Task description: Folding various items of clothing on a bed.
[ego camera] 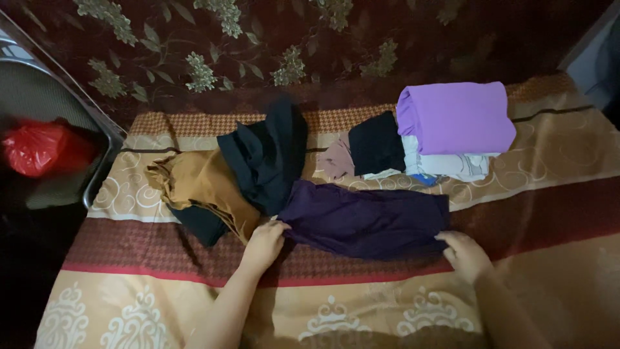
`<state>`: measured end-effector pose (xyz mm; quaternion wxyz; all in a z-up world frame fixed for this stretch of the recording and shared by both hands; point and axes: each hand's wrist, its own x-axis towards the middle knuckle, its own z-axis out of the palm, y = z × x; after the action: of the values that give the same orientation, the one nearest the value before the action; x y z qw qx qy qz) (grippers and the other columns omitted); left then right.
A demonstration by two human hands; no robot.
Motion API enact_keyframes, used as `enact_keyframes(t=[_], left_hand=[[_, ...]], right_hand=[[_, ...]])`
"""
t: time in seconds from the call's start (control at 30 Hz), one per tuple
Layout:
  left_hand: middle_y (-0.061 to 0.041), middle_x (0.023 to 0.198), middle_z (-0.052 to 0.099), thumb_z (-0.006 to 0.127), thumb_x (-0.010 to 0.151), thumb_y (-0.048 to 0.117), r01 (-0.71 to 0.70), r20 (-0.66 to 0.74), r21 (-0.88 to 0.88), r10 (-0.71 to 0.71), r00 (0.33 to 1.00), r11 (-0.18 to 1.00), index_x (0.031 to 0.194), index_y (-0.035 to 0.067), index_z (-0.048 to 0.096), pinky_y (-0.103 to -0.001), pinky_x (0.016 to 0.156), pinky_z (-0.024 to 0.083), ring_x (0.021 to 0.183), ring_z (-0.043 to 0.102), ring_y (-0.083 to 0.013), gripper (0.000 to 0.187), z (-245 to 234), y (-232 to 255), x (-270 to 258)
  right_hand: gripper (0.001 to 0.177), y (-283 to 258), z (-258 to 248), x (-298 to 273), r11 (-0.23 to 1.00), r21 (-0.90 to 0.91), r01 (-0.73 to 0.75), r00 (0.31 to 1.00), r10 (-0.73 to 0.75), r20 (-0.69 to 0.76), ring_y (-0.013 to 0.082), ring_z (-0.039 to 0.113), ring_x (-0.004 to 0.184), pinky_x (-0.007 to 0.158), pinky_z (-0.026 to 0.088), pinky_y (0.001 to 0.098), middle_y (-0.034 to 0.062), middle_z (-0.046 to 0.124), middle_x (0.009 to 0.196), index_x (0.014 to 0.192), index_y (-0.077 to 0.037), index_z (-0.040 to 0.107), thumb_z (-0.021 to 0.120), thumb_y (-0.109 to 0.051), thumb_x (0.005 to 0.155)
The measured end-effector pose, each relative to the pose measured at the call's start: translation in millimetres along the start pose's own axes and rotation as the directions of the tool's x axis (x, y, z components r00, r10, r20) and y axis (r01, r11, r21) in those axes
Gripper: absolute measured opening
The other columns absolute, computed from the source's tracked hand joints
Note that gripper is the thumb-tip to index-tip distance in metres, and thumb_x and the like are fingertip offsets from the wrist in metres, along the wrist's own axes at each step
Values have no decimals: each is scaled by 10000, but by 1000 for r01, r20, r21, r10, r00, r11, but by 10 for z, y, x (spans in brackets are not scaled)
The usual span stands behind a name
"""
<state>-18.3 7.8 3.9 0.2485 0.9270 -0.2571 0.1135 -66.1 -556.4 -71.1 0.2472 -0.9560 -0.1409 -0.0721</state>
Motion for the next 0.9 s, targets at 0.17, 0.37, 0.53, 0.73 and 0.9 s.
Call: enact_keyframes(t=[0.17, 0.37, 0.53, 0.73, 0.9], left_hand=[[-138, 1059, 678, 606, 883, -7, 134, -89, -393, -183, 979, 910, 1146, 71, 639, -369, 862, 505, 989, 640, -253, 276, -196, -62, 194], [-12, 888, 573, 584, 917, -26, 408, 156, -702, -433, 888, 584, 1273, 90, 519, -273, 636, 428, 752, 511, -96, 380, -1047, 511, 632], [-34, 1186, 660, 536, 908, -78, 81, 56, -787, -59, 997, 611, 1335, 50, 602, -281, 977, 463, 1119, 593, -142, 451, -1060, 1153, 661], [-154, 1116, 744, 638, 944, 111, 320, 328, -500, -166, 930, 805, 1198, 72, 672, -359, 908, 541, 1059, 714, -279, 259, -1338, 2412, 602], [-170, 1091, 694, 763, 792, 50, 65, 91, -534, -18, 996, 843, 1120, 48, 595, -393, 909, 549, 1097, 684, -356, 368, -1225, 2204, 624]], right_hand=[[350, -242, -525, 216, 884, 280, -374, 920, 393, -12, 259, 625, 916, 825, 535, 367, 161, 658, 1018, 1218, -98, 671, 606, 20, 895], [343, -1317, -1611, 681, 288, 858, -425, 842, 474, 258, 135, 674, 837, 744, 562, 271, 45, 686, 1008, 1143, -72, 636, 475, 63, 872], [305, -2229, -1803, 678, 508, 664, -549, 834, 382, 398, 198, 628, 676, 590, 523, 309, 141, 755, 943, 1118, 16, 746, 521, 24, 913], [319, -2894, -1306, 604, 278, 800, -532, 847, 176, 502, 204, 708, 721, 664, 626, 362, 98, 740, 939, 1236, -8, 695, 558, -47, 950], [395, -3053, -1394, 638, 338, 873, -352, 917, -64, 394, 173, 723, 1096, 960, 574, 301, 83, 721, 1130, 1366, -101, 569, 483, -89, 981]])
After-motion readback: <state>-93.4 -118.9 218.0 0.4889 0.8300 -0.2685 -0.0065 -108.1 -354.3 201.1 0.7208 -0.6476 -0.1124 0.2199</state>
